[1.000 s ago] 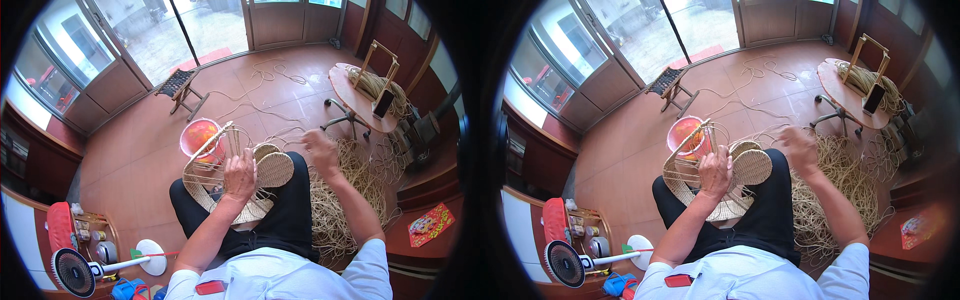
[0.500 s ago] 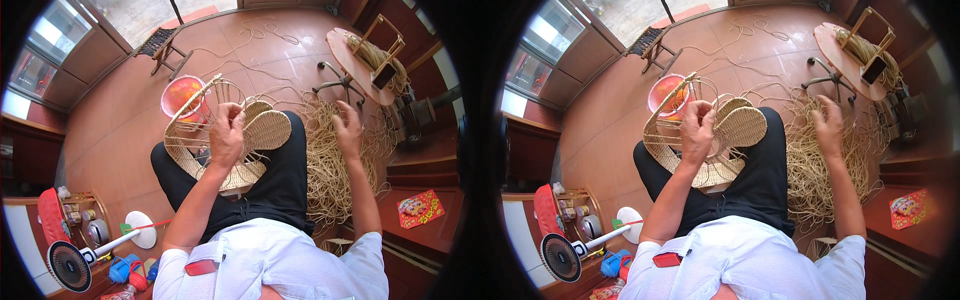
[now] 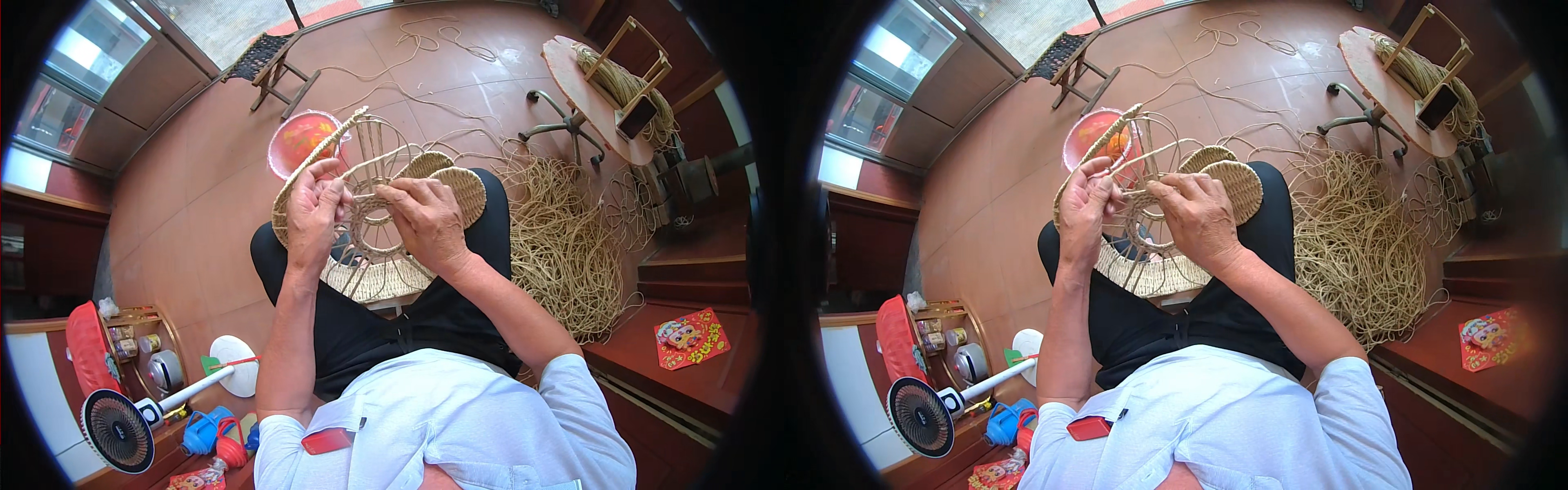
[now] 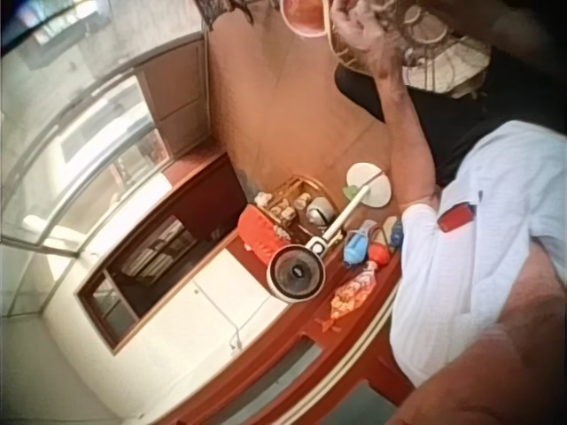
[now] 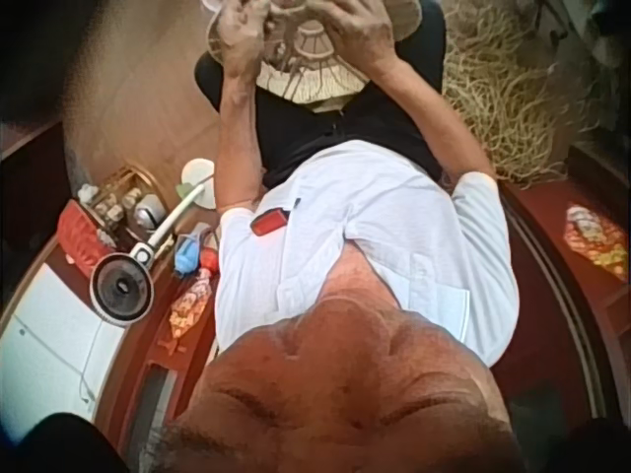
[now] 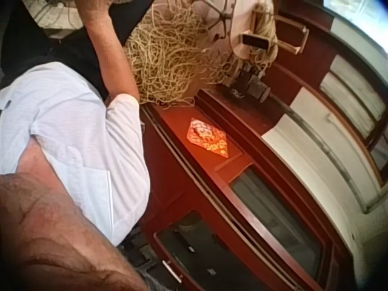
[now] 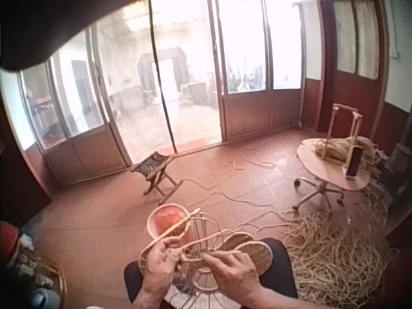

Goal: Weaving a frame with straw strands to construct a basket or fan-like object.

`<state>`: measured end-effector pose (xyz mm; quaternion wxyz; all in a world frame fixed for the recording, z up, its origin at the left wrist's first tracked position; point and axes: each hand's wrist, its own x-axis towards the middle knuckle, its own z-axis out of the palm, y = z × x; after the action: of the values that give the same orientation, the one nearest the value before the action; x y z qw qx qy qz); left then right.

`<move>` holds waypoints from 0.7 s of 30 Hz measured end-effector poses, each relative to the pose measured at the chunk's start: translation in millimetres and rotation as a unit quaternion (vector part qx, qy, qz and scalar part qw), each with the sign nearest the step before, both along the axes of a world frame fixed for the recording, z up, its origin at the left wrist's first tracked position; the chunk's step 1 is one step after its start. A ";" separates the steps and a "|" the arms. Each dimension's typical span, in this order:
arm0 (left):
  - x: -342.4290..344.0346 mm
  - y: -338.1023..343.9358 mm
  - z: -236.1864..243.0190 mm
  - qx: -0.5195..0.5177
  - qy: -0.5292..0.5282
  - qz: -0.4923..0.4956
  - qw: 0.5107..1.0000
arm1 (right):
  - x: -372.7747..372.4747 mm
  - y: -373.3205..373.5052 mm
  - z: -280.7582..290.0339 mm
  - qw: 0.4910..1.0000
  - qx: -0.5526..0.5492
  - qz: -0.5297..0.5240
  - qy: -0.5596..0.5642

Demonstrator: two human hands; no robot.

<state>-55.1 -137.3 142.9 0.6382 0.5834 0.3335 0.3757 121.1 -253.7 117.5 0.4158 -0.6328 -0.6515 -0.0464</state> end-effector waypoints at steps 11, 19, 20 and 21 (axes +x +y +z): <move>57.3 23.6 19.5 0.145 0.040 -0.102 0.983 | -19.3 -6.3 -2.5 0.977 -0.097 -0.055 -0.183; 45.5 0.3 10.0 0.265 0.244 0.045 0.932 | -13.4 -3.6 3.1 0.991 -0.095 -0.028 -0.092; 47.8 1.1 8.3 0.264 0.240 0.026 0.934 | -13.0 -2.7 2.3 0.992 -0.092 -0.030 -0.086; 48.8 1.8 7.6 0.264 0.236 0.008 0.935 | -13.0 -3.0 1.7 0.992 -0.091 -0.028 -0.088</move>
<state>-6.3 -135.5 150.5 0.3610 0.7999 0.3683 0.3070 108.1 -256.7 119.2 0.2964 -0.6790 -0.6694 -0.0541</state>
